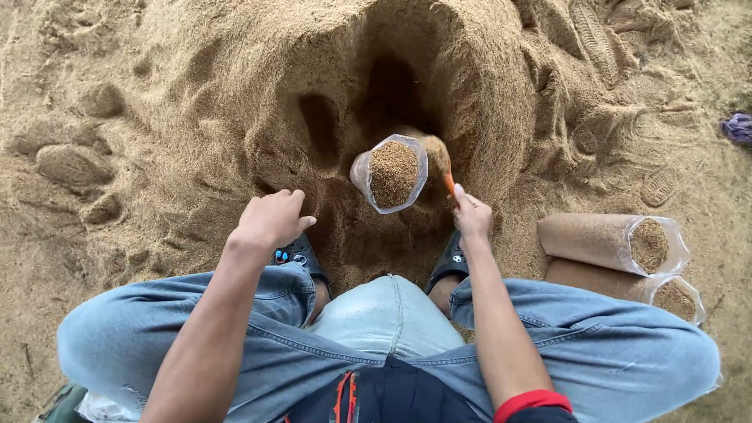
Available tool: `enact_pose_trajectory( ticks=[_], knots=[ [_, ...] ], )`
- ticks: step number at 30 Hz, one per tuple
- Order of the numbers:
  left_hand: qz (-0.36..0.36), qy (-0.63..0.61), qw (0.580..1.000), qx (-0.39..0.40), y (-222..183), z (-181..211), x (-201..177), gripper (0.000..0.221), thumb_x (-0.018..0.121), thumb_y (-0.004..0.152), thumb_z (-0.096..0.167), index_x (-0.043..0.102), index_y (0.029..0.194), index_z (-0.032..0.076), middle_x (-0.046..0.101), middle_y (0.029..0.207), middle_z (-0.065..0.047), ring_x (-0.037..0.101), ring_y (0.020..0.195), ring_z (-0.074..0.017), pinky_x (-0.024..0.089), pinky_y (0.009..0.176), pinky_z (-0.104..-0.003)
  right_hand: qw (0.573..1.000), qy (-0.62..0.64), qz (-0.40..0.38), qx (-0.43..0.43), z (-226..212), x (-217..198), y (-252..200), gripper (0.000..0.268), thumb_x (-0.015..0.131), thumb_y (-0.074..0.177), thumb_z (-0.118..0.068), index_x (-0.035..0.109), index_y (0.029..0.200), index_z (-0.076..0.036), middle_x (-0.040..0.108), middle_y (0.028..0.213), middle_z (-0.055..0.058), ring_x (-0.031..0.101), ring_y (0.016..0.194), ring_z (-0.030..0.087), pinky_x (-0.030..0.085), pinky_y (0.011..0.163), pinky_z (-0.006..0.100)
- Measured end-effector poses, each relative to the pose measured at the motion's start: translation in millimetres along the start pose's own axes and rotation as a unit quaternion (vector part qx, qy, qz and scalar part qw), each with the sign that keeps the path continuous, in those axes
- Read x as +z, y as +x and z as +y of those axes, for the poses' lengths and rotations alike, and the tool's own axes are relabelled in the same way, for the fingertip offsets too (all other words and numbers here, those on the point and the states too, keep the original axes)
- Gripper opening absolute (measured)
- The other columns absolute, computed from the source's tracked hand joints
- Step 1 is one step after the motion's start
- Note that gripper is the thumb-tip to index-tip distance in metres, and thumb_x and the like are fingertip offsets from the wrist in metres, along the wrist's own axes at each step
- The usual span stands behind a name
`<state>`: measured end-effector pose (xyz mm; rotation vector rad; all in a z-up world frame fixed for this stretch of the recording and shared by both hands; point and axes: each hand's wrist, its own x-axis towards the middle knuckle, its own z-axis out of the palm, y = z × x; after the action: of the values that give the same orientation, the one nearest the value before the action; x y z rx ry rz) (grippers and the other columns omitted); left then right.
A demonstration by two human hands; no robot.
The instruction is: Scooping grain from a large pile into small plastic bags using a hand scoop at a steady pace.
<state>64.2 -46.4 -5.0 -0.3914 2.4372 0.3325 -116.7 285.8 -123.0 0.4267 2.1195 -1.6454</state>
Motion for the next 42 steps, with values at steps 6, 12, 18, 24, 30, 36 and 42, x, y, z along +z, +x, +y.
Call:
enact_pose_trajectory(
  ticks=[6, 12, 18, 24, 30, 36, 42],
  knots=[
    [0.006, -0.004, 0.999, 0.034, 11, 13, -12, 0.045, 0.057, 0.099, 0.045, 0.060, 0.124, 0.008, 0.070, 0.117, -0.016, 0.071, 0.108, -0.0384, 0.052, 0.093, -0.057, 0.989, 0.036, -0.018, -0.143, -77, 8, -32, 0.027, 0.072, 0.100, -0.026, 0.076, 0.083, -0.006, 0.033, 0.043, -0.004, 0.029, 0.037, 0.001, 0.021, 0.039, 0.018],
    [0.009, 0.002, 0.999, 0.034, 23, 9, -5, 0.046, 0.057, 0.099, 0.047, 0.060, 0.124, 0.009, 0.069, 0.115, -0.015, 0.072, 0.106, -0.0379, 0.052, 0.092, -0.058, 0.954, -0.150, -0.032, -0.257, -87, -3, -38, 0.010, 0.080, 0.096, -0.028, 0.083, 0.090, -0.021, 0.069, 0.064, -0.002, 0.043, 0.057, 0.000, 0.038, 0.054, 0.019],
    [0.012, -0.011, 0.999, 0.038, 21, 11, -7, 0.047, 0.059, 0.098, 0.045, 0.060, 0.125, 0.007, 0.070, 0.116, -0.017, 0.071, 0.106, -0.0403, 0.051, 0.092, -0.059, 0.924, -0.092, 0.058, -0.366, -61, 1, -12, 0.024, 0.063, 0.110, -0.027, 0.075, 0.120, -0.008, 0.065, 0.066, 0.007, 0.045, 0.055, 0.010, 0.038, 0.056, 0.026],
    [0.011, -0.006, 0.999, 0.035, 26, 8, 0, 0.047, 0.059, 0.098, 0.046, 0.060, 0.126, 0.008, 0.070, 0.116, -0.016, 0.071, 0.107, -0.0391, 0.051, 0.092, -0.058, 0.929, -0.328, 0.057, -0.162, -30, 7, -20, 0.038, 0.049, 0.102, -0.012, 0.066, 0.136, -0.008, 0.070, 0.113, 0.033, 0.063, 0.108, 0.056, 0.047, 0.094, 0.062],
    [0.010, -0.003, 0.999, 0.034, 26, 14, -7, 0.047, 0.058, 0.099, 0.045, 0.060, 0.127, 0.008, 0.070, 0.118, -0.016, 0.071, 0.108, -0.0378, 0.051, 0.094, -0.057, 0.962, -0.268, -0.033, -0.033, 130, 1, 59, 0.032, 0.057, 0.100, -0.022, 0.074, 0.127, -0.016, 0.076, 0.090, 0.010, 0.070, 0.094, 0.028, 0.051, 0.085, 0.040],
    [-0.001, -0.003, 0.999, 0.040, 28, 13, -4, 0.048, 0.058, 0.099, 0.045, 0.059, 0.128, 0.007, 0.069, 0.120, -0.016, 0.070, 0.110, -0.0381, 0.051, 0.095, -0.057, 0.959, -0.268, 0.095, -0.015, 133, -18, 68, 0.026, 0.059, 0.101, -0.033, 0.077, 0.119, -0.025, 0.072, 0.071, 0.000, 0.070, 0.079, 0.019, 0.051, 0.075, 0.035],
    [0.000, -0.001, 0.999, 0.035, 33, 10, 1, 0.048, 0.058, 0.099, 0.045, 0.059, 0.127, 0.007, 0.069, 0.120, -0.017, 0.070, 0.109, -0.0395, 0.050, 0.095, -0.059, 0.986, -0.069, -0.065, 0.140, 138, 4, 45, 0.032, 0.047, 0.109, -0.026, 0.073, 0.120, -0.011, 0.060, 0.068, -0.001, 0.045, 0.055, 0.010, 0.034, 0.044, 0.019]
  ],
)
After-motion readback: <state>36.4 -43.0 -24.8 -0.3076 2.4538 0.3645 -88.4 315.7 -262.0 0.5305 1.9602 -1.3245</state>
